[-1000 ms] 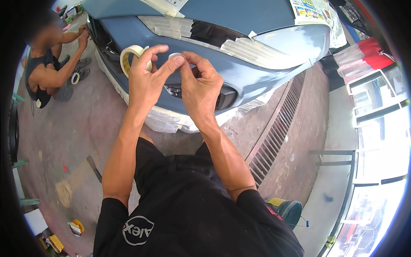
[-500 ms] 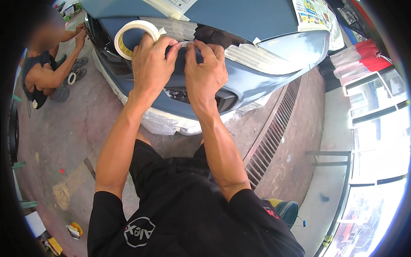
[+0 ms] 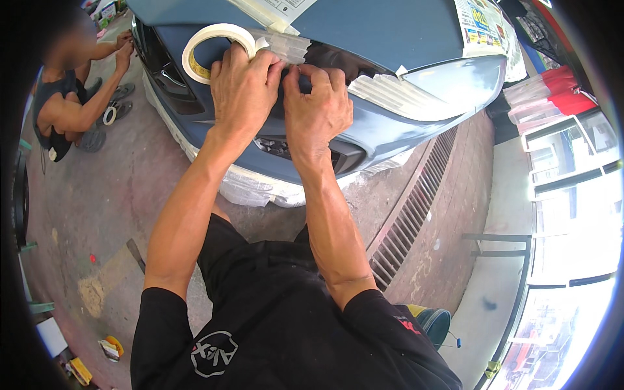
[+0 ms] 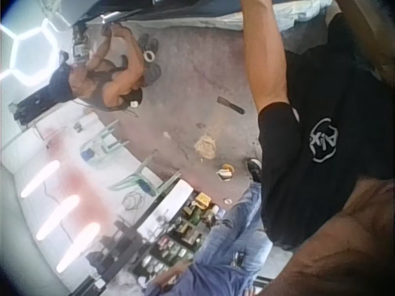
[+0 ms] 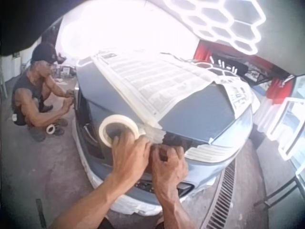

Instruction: The person applies masking tape and newspaper to the front of a car, covering the headlights and hood edges. They smooth the tape and paper to secure the mask in preparation for painting.

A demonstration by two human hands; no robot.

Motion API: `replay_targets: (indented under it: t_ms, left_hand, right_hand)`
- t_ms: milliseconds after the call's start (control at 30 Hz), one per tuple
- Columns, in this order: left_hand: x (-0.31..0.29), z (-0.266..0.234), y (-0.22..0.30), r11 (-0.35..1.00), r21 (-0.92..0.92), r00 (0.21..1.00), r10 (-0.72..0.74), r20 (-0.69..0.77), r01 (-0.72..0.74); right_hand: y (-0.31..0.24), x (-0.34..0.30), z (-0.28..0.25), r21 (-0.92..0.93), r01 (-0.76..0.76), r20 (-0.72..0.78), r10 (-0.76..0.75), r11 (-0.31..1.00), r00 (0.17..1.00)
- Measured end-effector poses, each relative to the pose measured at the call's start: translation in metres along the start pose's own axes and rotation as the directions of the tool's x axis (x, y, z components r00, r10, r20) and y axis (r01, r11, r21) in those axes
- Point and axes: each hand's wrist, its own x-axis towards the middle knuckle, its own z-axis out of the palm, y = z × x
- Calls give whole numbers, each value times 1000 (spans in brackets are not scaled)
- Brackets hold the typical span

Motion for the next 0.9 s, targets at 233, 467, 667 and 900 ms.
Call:
replay_targets:
  t_ms: [233,467,667,900]
  left_hand:
    - [1,-5,-1,996,91,999,21,-43,-17]
    - [2,-32,-31,983,172,985,-41,-170,70]
    - [-63,-82,-15,985,1,975,-169,-146,171]
    - [-214,-111,-7,901,-76,902,-419,107,427]
  right_hand:
    - [2,13,-21,-12,-217,131,217,976,967]
    - [1,19,-28,2,-196,226,191,981,955]
    - [-6,29,-6,-196,148,232,-101,969,968]
    - [1,38,-16,-193,307,203,-268,932,942]
